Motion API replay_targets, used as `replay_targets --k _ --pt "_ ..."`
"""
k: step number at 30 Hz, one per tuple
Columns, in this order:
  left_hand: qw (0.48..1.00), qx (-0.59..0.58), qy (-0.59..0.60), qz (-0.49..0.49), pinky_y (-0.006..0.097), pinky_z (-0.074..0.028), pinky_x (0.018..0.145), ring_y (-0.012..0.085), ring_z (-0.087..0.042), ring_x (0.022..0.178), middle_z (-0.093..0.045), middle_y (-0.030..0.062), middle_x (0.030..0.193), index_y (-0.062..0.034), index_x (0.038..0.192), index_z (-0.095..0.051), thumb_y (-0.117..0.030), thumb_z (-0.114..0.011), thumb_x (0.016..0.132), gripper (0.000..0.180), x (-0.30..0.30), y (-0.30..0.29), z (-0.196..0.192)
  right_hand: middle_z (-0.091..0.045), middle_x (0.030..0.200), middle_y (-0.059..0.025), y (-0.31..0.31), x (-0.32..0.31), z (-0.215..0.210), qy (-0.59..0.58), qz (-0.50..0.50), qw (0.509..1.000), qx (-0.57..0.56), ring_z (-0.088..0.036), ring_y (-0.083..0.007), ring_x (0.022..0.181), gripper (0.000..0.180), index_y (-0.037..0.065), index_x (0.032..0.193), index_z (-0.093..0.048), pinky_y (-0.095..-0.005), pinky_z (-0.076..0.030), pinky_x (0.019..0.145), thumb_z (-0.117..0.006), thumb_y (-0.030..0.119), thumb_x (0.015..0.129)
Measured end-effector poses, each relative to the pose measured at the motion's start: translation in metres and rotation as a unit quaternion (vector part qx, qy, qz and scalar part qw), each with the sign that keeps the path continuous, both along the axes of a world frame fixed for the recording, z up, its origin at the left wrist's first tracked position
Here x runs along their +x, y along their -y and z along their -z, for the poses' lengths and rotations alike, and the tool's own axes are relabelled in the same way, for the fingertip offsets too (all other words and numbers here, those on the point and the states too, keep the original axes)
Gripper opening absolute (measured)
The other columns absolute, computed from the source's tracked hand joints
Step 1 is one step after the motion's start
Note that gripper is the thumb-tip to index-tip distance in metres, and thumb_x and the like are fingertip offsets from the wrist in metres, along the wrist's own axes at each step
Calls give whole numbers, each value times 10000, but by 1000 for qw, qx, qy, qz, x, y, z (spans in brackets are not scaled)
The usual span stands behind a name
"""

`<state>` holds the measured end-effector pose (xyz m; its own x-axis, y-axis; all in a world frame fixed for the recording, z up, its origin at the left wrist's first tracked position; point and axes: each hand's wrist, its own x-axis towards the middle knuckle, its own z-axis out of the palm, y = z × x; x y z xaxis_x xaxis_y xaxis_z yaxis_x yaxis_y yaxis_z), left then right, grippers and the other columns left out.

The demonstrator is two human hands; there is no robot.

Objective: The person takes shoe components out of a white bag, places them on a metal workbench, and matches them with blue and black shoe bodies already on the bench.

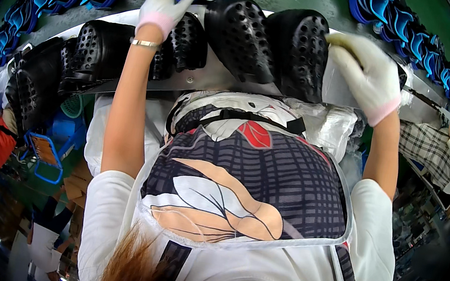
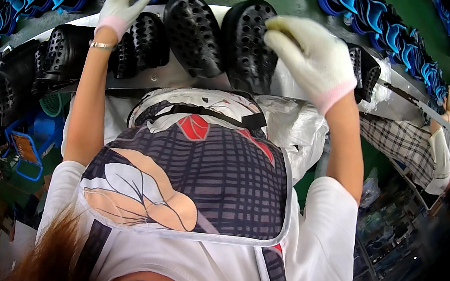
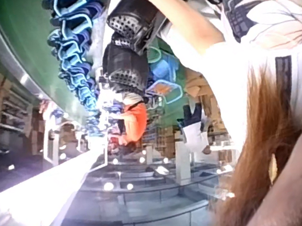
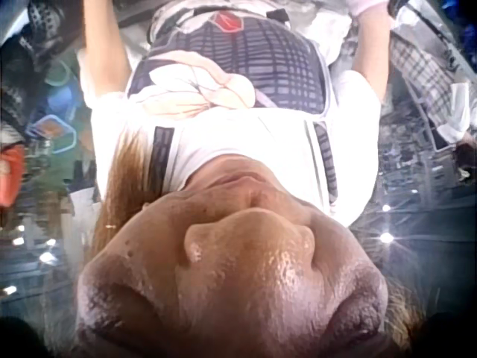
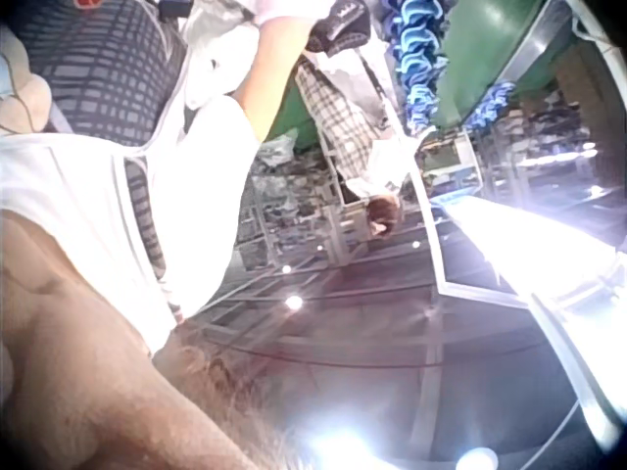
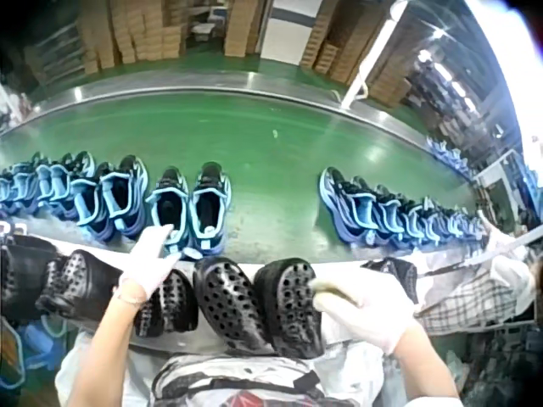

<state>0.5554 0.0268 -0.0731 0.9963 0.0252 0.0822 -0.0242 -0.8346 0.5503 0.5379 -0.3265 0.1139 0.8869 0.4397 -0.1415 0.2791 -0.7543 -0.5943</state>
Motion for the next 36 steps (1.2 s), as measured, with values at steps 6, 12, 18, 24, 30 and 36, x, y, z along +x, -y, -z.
replay_targets --k 6,12,18,24,30,36 --pt "995 -94 16 -36 292 -534 785 161 -666 913 -619 96 1152 -106 1217 -646 -210 -660 887 347 -50 23 -39 -610 1165 -138 3 -43 36 -33 -42 998 -30 -583 -303 1094 615 82 1228 -589 -384 -475 933 -776 328 696" --pt "993 -116 31 -13 287 -517 715 176 -642 749 -639 86 1045 -88 1162 -660 -146 -673 860 308 -66 42 -48 -601 1105 -133 -11 -41 49 77 -100 990 -68 -583 -332 1039 662 69 1187 -571 -409 -483 889 -813 321 624" --pt "989 -140 25 -50 266 -519 699 173 -656 784 -650 88 1014 -80 1150 -670 -177 -676 873 294 -77 39 -67 -596 1011 -127 -12 -31 36 37 -125 991 -37 -595 -308 979 599 46 1109 -579 -385 -491 868 -808 322 630" --pt "790 -588 -156 79 305 -520 861 167 -611 1017 -622 113 1169 30 1343 -487 -313 -615 942 543 -88 61 -126 -581 985 -117 -40 -28 -15 19 -171 981 92 -586 -257 905 690 -9 1116 -589 -335 -471 846 -818 145 483" --pt "558 -793 -203 138 374 -442 1027 227 -569 1175 -576 138 1282 -20 1389 -423 -420 -594 930 633 -104 62 -109 -580 1148 -161 -82 -19 -7 -6 -244 957 157 -628 -268 919 645 -9 1206 -576 -342 -521 825 -829 185 646" --pt "632 -767 -100 51 337 -496 921 169 -600 1060 -620 82 1165 -13 1247 -529 -244 -595 965 370 -89 29 -73 -623 1037 -201 -126 -6 21 24 -183 982 52 -622 -375 938 534 10 1176 -578 -424 -508 801 -700 372 803"
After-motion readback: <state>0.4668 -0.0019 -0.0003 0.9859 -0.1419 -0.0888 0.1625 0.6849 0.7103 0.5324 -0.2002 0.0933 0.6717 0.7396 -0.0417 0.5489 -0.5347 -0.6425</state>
